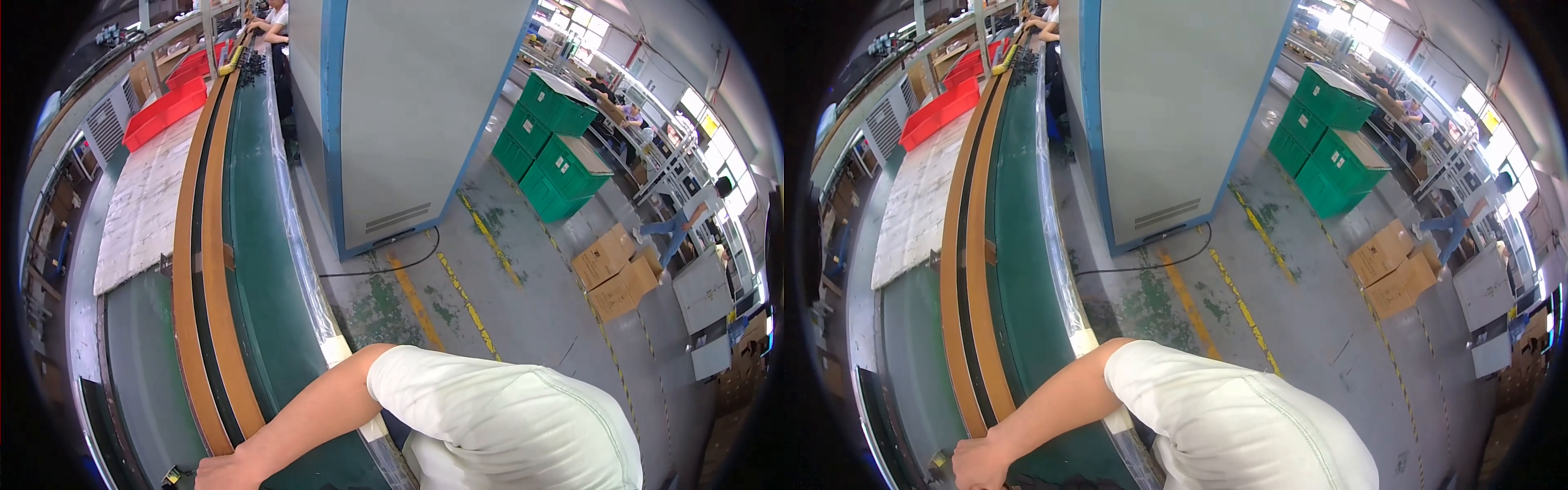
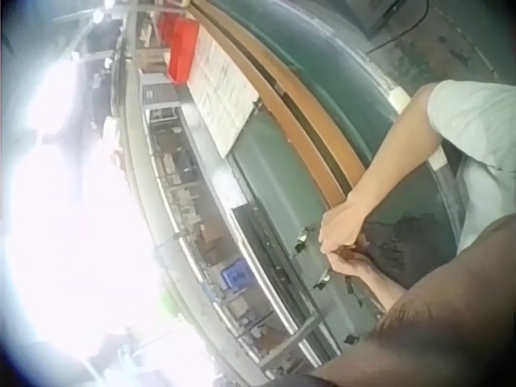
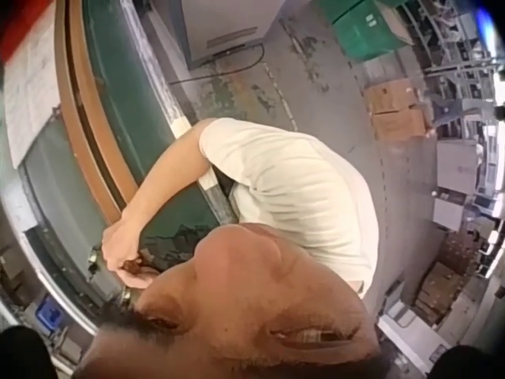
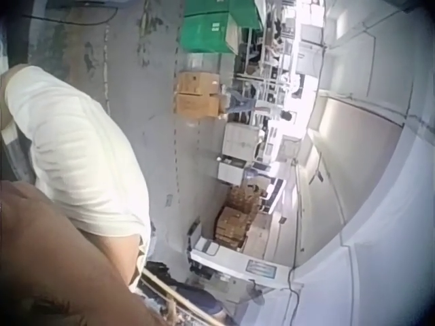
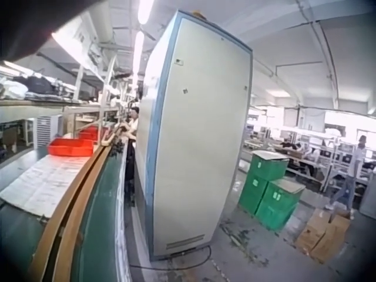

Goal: Assembling and inspecting small electronic devices on an assembly line.

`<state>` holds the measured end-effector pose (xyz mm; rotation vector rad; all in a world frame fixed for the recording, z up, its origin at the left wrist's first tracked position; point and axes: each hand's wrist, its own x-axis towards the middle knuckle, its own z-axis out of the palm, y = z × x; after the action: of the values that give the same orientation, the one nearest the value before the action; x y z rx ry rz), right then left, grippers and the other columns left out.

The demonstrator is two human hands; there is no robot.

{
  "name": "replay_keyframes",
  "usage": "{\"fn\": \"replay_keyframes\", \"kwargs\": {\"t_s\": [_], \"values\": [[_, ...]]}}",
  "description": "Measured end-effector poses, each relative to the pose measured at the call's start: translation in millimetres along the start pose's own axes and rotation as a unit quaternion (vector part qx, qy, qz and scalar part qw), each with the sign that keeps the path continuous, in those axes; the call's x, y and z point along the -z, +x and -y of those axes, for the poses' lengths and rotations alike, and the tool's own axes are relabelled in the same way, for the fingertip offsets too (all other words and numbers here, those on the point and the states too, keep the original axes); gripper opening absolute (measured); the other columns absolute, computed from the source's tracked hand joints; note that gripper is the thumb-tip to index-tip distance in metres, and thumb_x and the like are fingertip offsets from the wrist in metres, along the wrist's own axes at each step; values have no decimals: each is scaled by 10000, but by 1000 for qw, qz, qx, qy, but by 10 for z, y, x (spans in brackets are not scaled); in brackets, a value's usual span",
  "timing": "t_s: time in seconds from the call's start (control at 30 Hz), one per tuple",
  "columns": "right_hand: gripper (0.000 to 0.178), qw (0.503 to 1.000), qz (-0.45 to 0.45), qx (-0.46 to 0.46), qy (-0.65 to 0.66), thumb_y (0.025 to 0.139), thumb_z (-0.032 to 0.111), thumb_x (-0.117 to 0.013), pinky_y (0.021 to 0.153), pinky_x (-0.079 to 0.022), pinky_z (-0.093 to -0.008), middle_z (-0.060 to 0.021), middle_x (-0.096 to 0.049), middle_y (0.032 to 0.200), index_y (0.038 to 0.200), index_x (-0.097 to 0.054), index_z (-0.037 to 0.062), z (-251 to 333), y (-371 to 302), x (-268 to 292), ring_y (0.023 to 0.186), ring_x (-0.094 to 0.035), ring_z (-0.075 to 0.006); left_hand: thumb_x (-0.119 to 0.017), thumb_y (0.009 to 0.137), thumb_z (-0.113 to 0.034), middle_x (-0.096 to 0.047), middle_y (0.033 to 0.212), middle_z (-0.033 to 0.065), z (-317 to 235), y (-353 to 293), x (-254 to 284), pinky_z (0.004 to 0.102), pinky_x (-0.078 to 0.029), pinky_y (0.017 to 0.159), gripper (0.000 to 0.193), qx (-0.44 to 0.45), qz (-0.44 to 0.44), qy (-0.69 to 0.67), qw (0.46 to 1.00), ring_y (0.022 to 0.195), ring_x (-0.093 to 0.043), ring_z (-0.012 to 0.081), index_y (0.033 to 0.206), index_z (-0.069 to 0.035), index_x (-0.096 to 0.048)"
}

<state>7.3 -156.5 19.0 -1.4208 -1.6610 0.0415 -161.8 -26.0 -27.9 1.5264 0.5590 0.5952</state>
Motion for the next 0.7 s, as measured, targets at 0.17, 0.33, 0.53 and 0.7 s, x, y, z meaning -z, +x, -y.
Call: {"fn": "replay_keyframes", "kwargs": {"t_s": [0.17, 0.33, 0.53, 0.7], "values": [[172, 999, -7, -33, 11, 819, 240, -704, 713, -557, -513, -152, -759, 868, 887, -765, 94, -92, 89, -46, 859, -737, -386, -482, 1064, -434, -615, 827, 42, -260, -27, -222, 327, -467, 667, 417, -29, 42, 50, 997, 739, -591, 176, 1077, -59, -664], [148, 998, -11, -59, 17, 795, 216, -714, 714, -553, -509, -115, -780, 859, 888, -809, 150, -185, 146, -77, 848, -748, -354, -515, 1050, -427, -618, 764, 62, -484, -130, -460, 316, -459, 619, 432, -19, 36, 18, 999, 660, -572, 182, 1021, -28, -679], [141, 999, 13, -40, 14, 814, 217, -704, 706, -552, -510, -127, -771, 839, 875, -798, 132, -179, 138, -47, 839, -743, -366, -532, 1045, -425, -671, 802, 88, -333, -87, -308, 335, -482, 630, 447, -45, 44, 10, 998, 681, -604, 189, 1015, -8, -691], [138, 999, 25, -43, -18, 797, 207, -719, 686, -556, -512, -150, -759, 814, 841, -776, 89, -134, 35, -12, 840, -741, -378, -540, 1073, -392, -680, 832, 76, -236, -76, -259, 300, -473, 647, 413, -48, 34, 11, 998, 713, -620, 164, 1079, -4, -684]]}}
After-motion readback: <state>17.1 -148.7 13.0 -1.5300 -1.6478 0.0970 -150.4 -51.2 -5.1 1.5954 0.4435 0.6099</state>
